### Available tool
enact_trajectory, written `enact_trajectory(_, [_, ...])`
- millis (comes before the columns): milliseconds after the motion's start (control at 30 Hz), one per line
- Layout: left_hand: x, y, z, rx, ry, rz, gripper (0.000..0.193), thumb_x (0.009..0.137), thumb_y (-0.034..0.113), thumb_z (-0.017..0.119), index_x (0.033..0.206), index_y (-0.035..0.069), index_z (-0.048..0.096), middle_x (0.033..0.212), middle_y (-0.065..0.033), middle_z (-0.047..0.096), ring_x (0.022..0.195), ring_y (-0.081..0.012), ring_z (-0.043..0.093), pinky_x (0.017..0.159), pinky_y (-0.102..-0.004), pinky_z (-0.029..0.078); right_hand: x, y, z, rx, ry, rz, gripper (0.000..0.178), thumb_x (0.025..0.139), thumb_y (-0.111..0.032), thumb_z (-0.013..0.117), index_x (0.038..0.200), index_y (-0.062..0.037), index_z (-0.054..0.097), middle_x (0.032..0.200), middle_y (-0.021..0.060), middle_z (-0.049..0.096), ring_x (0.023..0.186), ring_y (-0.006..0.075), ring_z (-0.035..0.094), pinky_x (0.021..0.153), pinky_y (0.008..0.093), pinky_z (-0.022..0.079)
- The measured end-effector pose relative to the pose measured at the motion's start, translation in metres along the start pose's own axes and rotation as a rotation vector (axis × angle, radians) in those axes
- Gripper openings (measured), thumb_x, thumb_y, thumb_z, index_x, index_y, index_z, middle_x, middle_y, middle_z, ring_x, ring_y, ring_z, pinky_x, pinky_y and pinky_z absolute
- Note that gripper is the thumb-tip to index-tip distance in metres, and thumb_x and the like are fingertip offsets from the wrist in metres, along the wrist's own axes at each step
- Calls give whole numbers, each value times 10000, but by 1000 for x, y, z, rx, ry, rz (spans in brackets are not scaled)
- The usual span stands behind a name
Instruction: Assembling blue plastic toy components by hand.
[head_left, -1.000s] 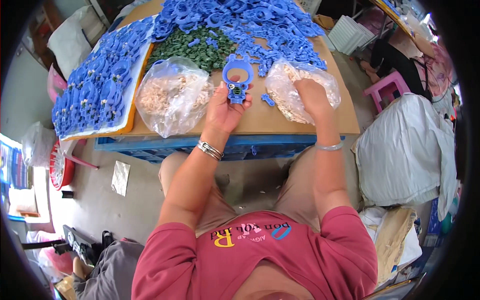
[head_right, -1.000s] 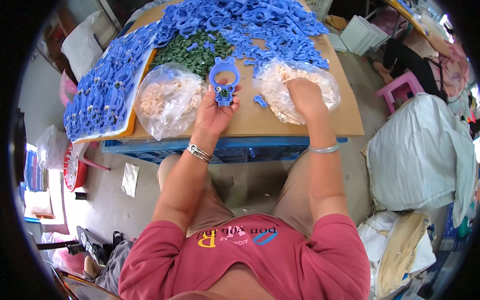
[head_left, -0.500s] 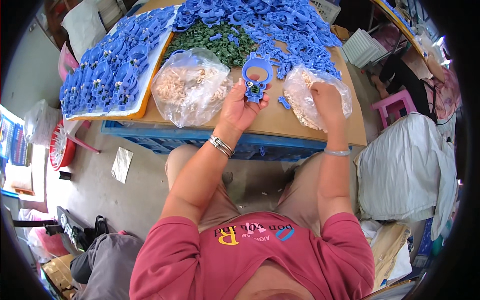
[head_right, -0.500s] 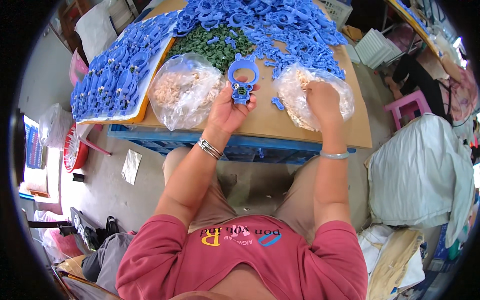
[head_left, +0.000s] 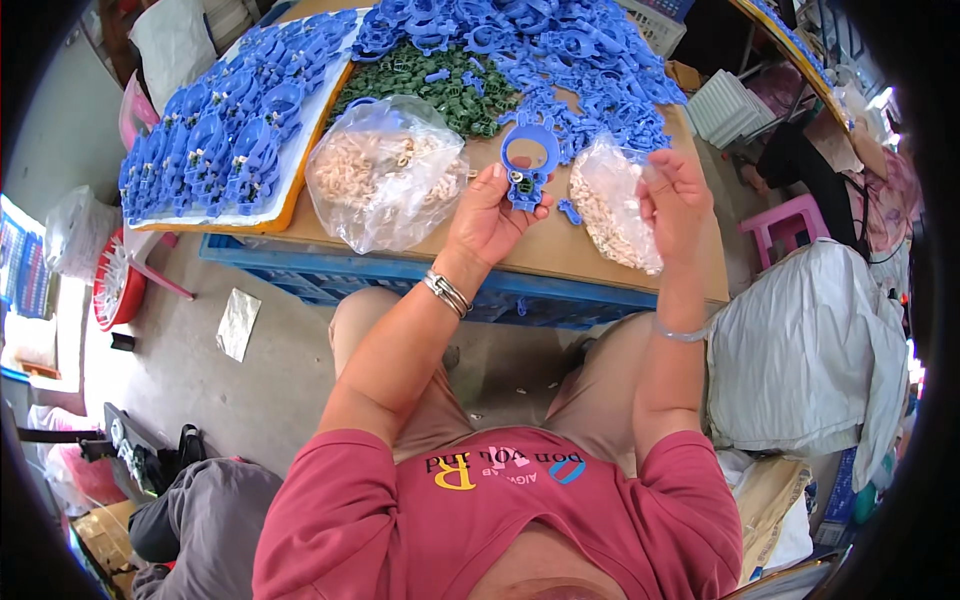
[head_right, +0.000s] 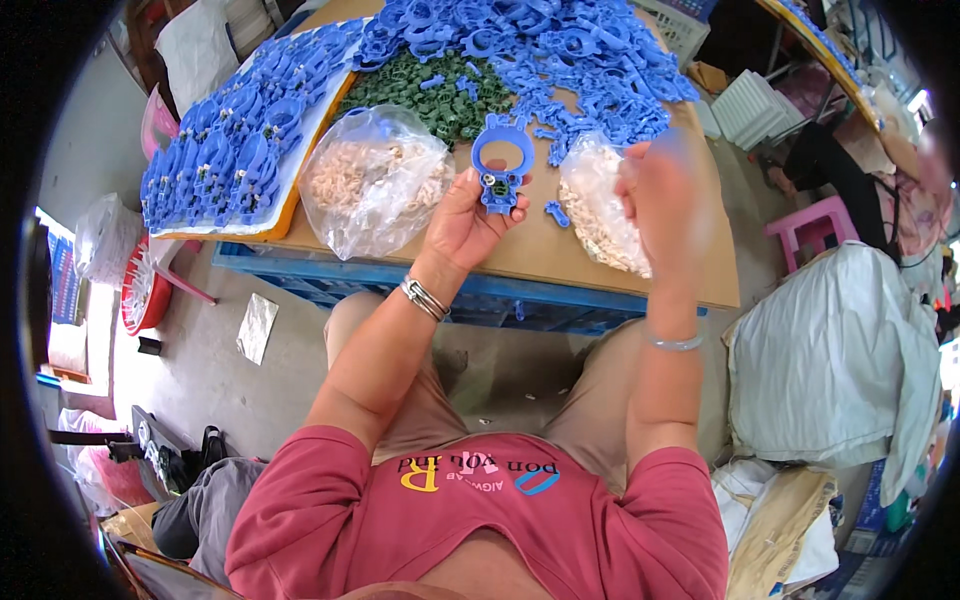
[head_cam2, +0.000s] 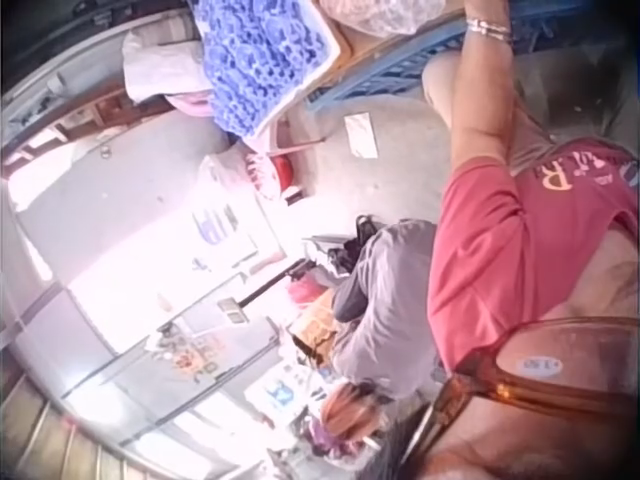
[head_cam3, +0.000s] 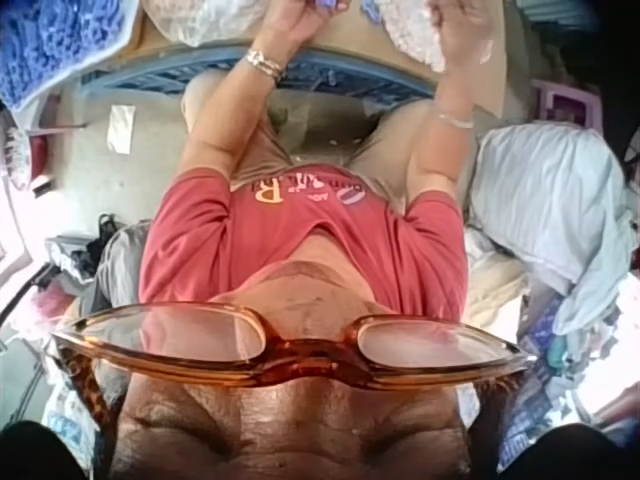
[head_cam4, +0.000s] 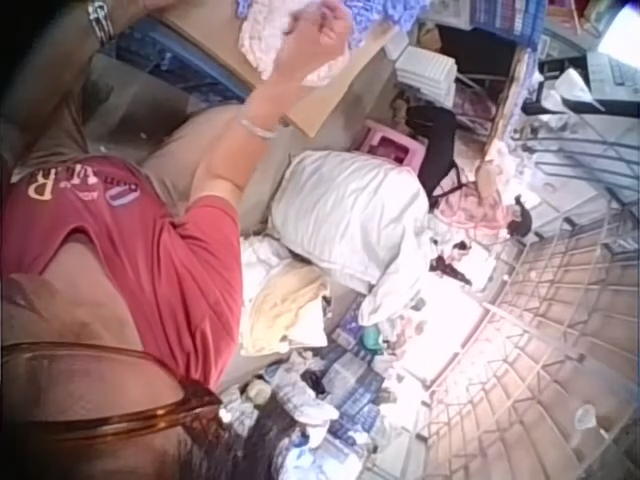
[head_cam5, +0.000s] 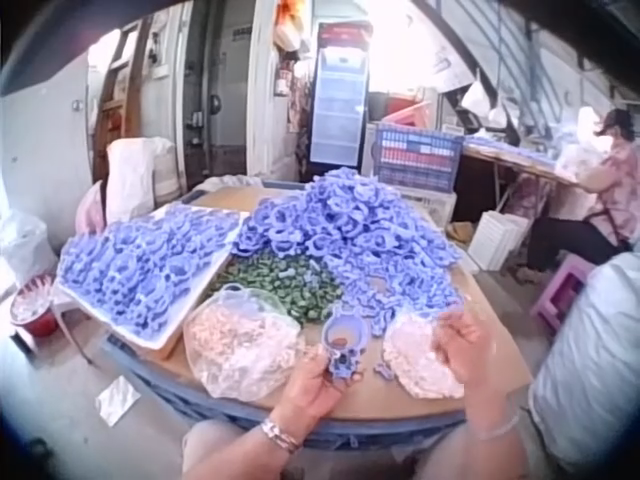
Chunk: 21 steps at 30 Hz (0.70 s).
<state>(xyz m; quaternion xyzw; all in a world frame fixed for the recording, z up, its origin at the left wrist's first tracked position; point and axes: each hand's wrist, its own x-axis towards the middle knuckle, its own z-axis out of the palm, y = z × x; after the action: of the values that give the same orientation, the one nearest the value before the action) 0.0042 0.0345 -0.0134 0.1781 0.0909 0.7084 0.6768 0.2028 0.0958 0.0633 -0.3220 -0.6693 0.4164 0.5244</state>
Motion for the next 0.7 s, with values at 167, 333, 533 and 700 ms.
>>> enact_trajectory(167, [1, -3, -3, 57, -36, 7, 321, 867, 275, 476, 1097, 51, 461, 1102, -231, 503, 835, -310, 578, 718, -392, 495, -15, -6, 32, 372, -211, 286, 103, 795, -60, 574, 870, 11, 578, 660, 60, 580, 470, 65, 489, 393, 174, 368])
enact_trajectory(333, [-1, -3, 1, 43, -50, -2, 321, 868, 271, 474, 1111, 62, 454, 1127, -190, 505, 856, -279, 582, 736, -405, 491, -19, -4, 48, 446, -258, 325, 110, 804, -22, 534, 897, 33, 553, 711, 88, 598, 517, 94, 534, 417, 207, 420])
enact_trajectory(533, [-1, -4, -3, 50, -131, -11, 292, 874, 249, 466, 1101, 67, 463, 1013, -137, 562, 845, -258, 588, 744, -420, 483, -19, 4, 57, 424, -271, 301, 104, 805, -22, 534, 902, 19, 535, 701, 88, 593, 494, 98, 524, 407, 199, 413])
enact_trajectory(700, [-2, -7, 1, 71, -136, 25, 278, 872, 238, 469, 1078, 53, 479, 953, -124, 580, 841, -257, 588, 726, -425, 489, -21, 9, 60, 324, -258, 266, 103, 812, -36, 533, 898, 20, 532, 689, 75, 581, 491, 85, 507, 405, 192, 398])
